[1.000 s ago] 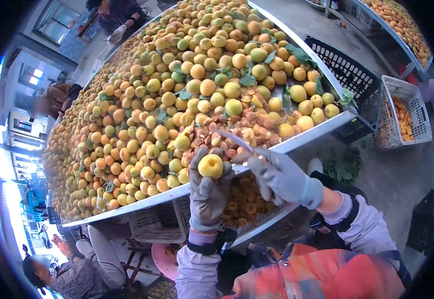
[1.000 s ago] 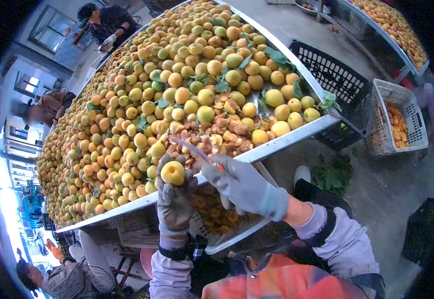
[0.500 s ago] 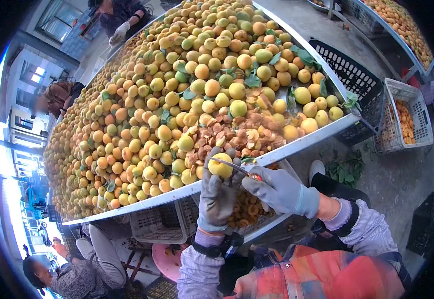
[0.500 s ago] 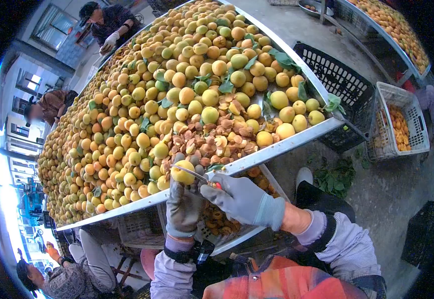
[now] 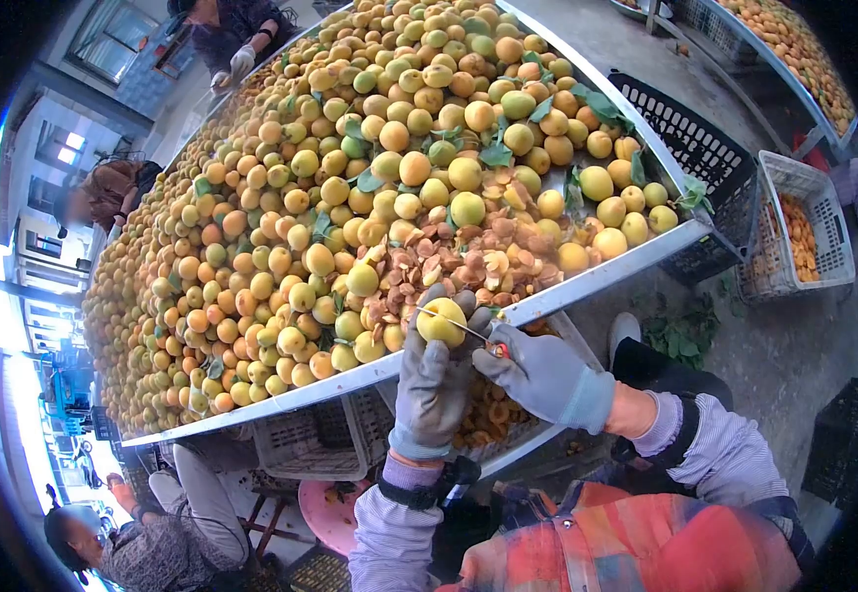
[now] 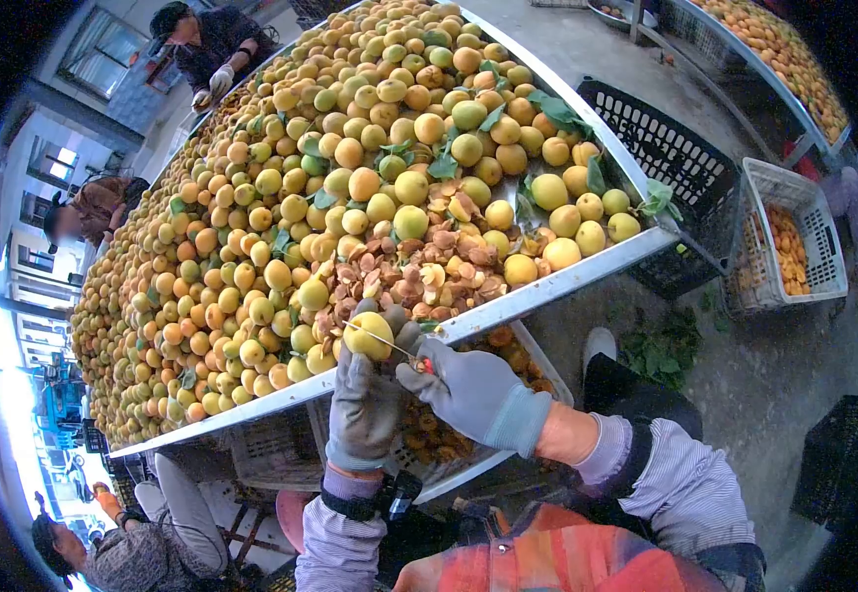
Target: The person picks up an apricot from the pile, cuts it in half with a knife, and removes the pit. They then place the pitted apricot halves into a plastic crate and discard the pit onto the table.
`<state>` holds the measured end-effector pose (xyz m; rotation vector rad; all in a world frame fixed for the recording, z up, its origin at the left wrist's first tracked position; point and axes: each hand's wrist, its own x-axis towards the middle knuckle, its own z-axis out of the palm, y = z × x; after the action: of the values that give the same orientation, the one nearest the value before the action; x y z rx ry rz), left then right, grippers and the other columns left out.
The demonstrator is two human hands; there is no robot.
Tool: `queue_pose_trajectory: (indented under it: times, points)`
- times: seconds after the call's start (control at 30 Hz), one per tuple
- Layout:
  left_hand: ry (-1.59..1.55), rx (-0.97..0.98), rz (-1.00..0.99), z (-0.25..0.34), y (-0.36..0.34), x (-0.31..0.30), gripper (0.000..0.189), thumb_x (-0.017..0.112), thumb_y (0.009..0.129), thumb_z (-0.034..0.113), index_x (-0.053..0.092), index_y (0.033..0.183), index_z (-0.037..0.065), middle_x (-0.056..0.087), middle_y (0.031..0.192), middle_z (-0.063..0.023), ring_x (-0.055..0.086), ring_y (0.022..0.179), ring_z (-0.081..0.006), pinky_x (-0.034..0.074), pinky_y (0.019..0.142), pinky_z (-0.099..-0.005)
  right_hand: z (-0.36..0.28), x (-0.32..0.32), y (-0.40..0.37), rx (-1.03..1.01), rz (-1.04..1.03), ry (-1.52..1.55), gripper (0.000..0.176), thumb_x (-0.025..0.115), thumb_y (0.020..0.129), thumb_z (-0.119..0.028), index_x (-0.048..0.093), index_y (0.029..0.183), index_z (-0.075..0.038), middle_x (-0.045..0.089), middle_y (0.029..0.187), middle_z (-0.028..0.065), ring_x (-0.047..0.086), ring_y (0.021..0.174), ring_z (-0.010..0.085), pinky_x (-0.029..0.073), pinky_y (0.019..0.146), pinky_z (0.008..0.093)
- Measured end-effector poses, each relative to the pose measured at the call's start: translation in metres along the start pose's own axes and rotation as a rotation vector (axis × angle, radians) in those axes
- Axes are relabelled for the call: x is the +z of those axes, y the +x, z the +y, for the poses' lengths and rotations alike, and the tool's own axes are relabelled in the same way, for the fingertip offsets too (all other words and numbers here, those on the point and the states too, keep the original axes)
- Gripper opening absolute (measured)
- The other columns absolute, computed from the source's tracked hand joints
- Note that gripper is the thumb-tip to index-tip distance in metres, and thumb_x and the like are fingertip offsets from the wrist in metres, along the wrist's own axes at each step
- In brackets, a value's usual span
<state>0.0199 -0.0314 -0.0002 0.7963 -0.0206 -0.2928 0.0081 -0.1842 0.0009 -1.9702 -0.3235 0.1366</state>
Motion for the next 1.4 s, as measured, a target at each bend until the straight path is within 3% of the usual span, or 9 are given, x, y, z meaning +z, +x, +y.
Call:
queue_pose_trajectory:
  times: [0.37, 0.43, 0.53, 0.8, 0.93, 1.0, 1.13, 1.33, 1.4]
  points:
    - [-0.016, -0.018, -0.014, -0.002, -0.005, 0.010, 0.065, 0.055, 0.088, 0.031, 0.022, 0.137, 0.003, 0.045, 0.127, -0.0175, 0.045, 0.117, -0.0268, 0.035, 0.099, -0.0384, 0.006, 0.011, 0.000, -0.043, 0.025, 0.058, 0.026, 0.053, 0.086, -0.028, 0.049, 0.098, -0.005, 0.058, 0.072, 0.0197, 0.057, 0.067, 0.0396, 0.044, 0.054, 0.0460]
    - [0.288, 0.020, 0.010, 0.002, -0.004, 0.008, 0.066, 0.059, 0.086, 0.028, 0.023, 0.136, 0.003, 0.047, 0.126, -0.0174, 0.047, 0.115, -0.0251, 0.037, 0.098, -0.0356, 0.004, 0.009, 0.002, -0.099, 0.041, 0.126, 0.024, 0.054, 0.086, -0.025, 0.049, 0.098, -0.005, 0.058, 0.073, 0.0206, 0.057, 0.070, 0.0402, 0.044, 0.056, 0.0463]
    - [0.315, 0.127, 0.012, 0.007, 0.002, 0.012, 0.069, 0.064, 0.083, 0.023, 0.025, 0.136, 0.003, 0.049, 0.124, -0.0166, 0.049, 0.113, -0.0237, 0.038, 0.097, -0.0337, -0.002, 0.005, 0.000, -0.023, -0.027, 0.160, 0.023, 0.053, 0.085, -0.024, 0.048, 0.097, -0.005, 0.058, 0.074, 0.0217, 0.057, 0.072, 0.0415, 0.044, 0.057, 0.0469]
    - [0.025, 0.035, 0.089, -0.007, -0.006, 0.014, 0.065, 0.063, 0.083, 0.029, 0.031, 0.133, 0.002, 0.052, 0.120, -0.0152, 0.049, 0.114, -0.0255, 0.038, 0.097, -0.0366, 0.003, 0.023, -0.004, 0.085, -0.033, 0.238, 0.032, 0.053, 0.089, -0.033, 0.049, 0.100, -0.004, 0.059, 0.081, 0.0191, 0.060, 0.078, 0.0363, 0.046, 0.065, 0.0381]
    - [0.064, 0.005, 0.076, -0.001, -0.005, 0.011, 0.065, 0.060, 0.085, 0.030, 0.029, 0.134, 0.001, 0.050, 0.124, -0.0150, 0.047, 0.115, -0.0252, 0.037, 0.098, -0.0370, -0.007, 0.018, 0.001, 0.165, -0.070, 0.225, 0.026, 0.054, 0.088, -0.026, 0.049, 0.101, -0.004, 0.059, 0.083, 0.0198, 0.059, 0.080, 0.0378, 0.046, 0.067, 0.0382]
    - [0.139, 0.027, 0.072, 0.003, -0.002, 0.010, 0.065, 0.061, 0.085, 0.028, 0.028, 0.134, 0.001, 0.049, 0.124, -0.0154, 0.047, 0.115, -0.0251, 0.037, 0.098, -0.0368, -0.005, 0.015, 0.002, 0.092, -0.081, 0.208, 0.023, 0.054, 0.084, -0.016, 0.049, 0.102, -0.004, 0.059, 0.087, 0.0208, 0.058, 0.083, 0.0395, 0.046, 0.069, 0.0389]
    - [0.315, 0.170, 0.091, 0.008, 0.000, 0.008, 0.067, 0.064, 0.083, 0.018, 0.025, 0.135, -0.001, 0.050, 0.120, -0.0157, 0.049, 0.113, -0.0250, 0.039, 0.097, -0.0344, 0.002, 0.024, 0.002, -0.083, 0.027, 0.222, 0.021, 0.053, 0.085, -0.023, 0.046, 0.095, -0.006, 0.057, 0.075, 0.0224, 0.054, 0.075, 0.0444, 0.043, 0.057, 0.0467]
    - [0.277, 0.016, 0.167, -0.001, -0.004, 0.003, 0.055, 0.053, 0.090, 0.031, 0.034, 0.129, -0.003, 0.054, 0.114, -0.0147, 0.056, 0.099, -0.0200, 0.046, 0.085, -0.0295, 0.002, 0.027, 0.000, -0.022, 0.044, 0.177, 0.026, 0.056, 0.083, -0.024, 0.044, 0.097, -0.005, 0.057, 0.072, 0.0223, 0.054, 0.073, 0.0447, 0.043, 0.057, 0.0477]
    - [0.130, -0.054, 0.135, -0.001, -0.005, 0.000, 0.059, 0.045, 0.090, 0.047, 0.041, 0.127, 0.001, 0.055, 0.115, -0.0143, 0.055, 0.103, -0.0216, 0.045, 0.089, -0.0320, -0.002, 0.025, 0.001, 0.195, -0.088, 0.168, 0.027, 0.056, 0.080, -0.013, 0.048, 0.104, -0.004, 0.059, 0.088, 0.0216, 0.057, 0.085, 0.0400, 0.047, 0.071, 0.0411]
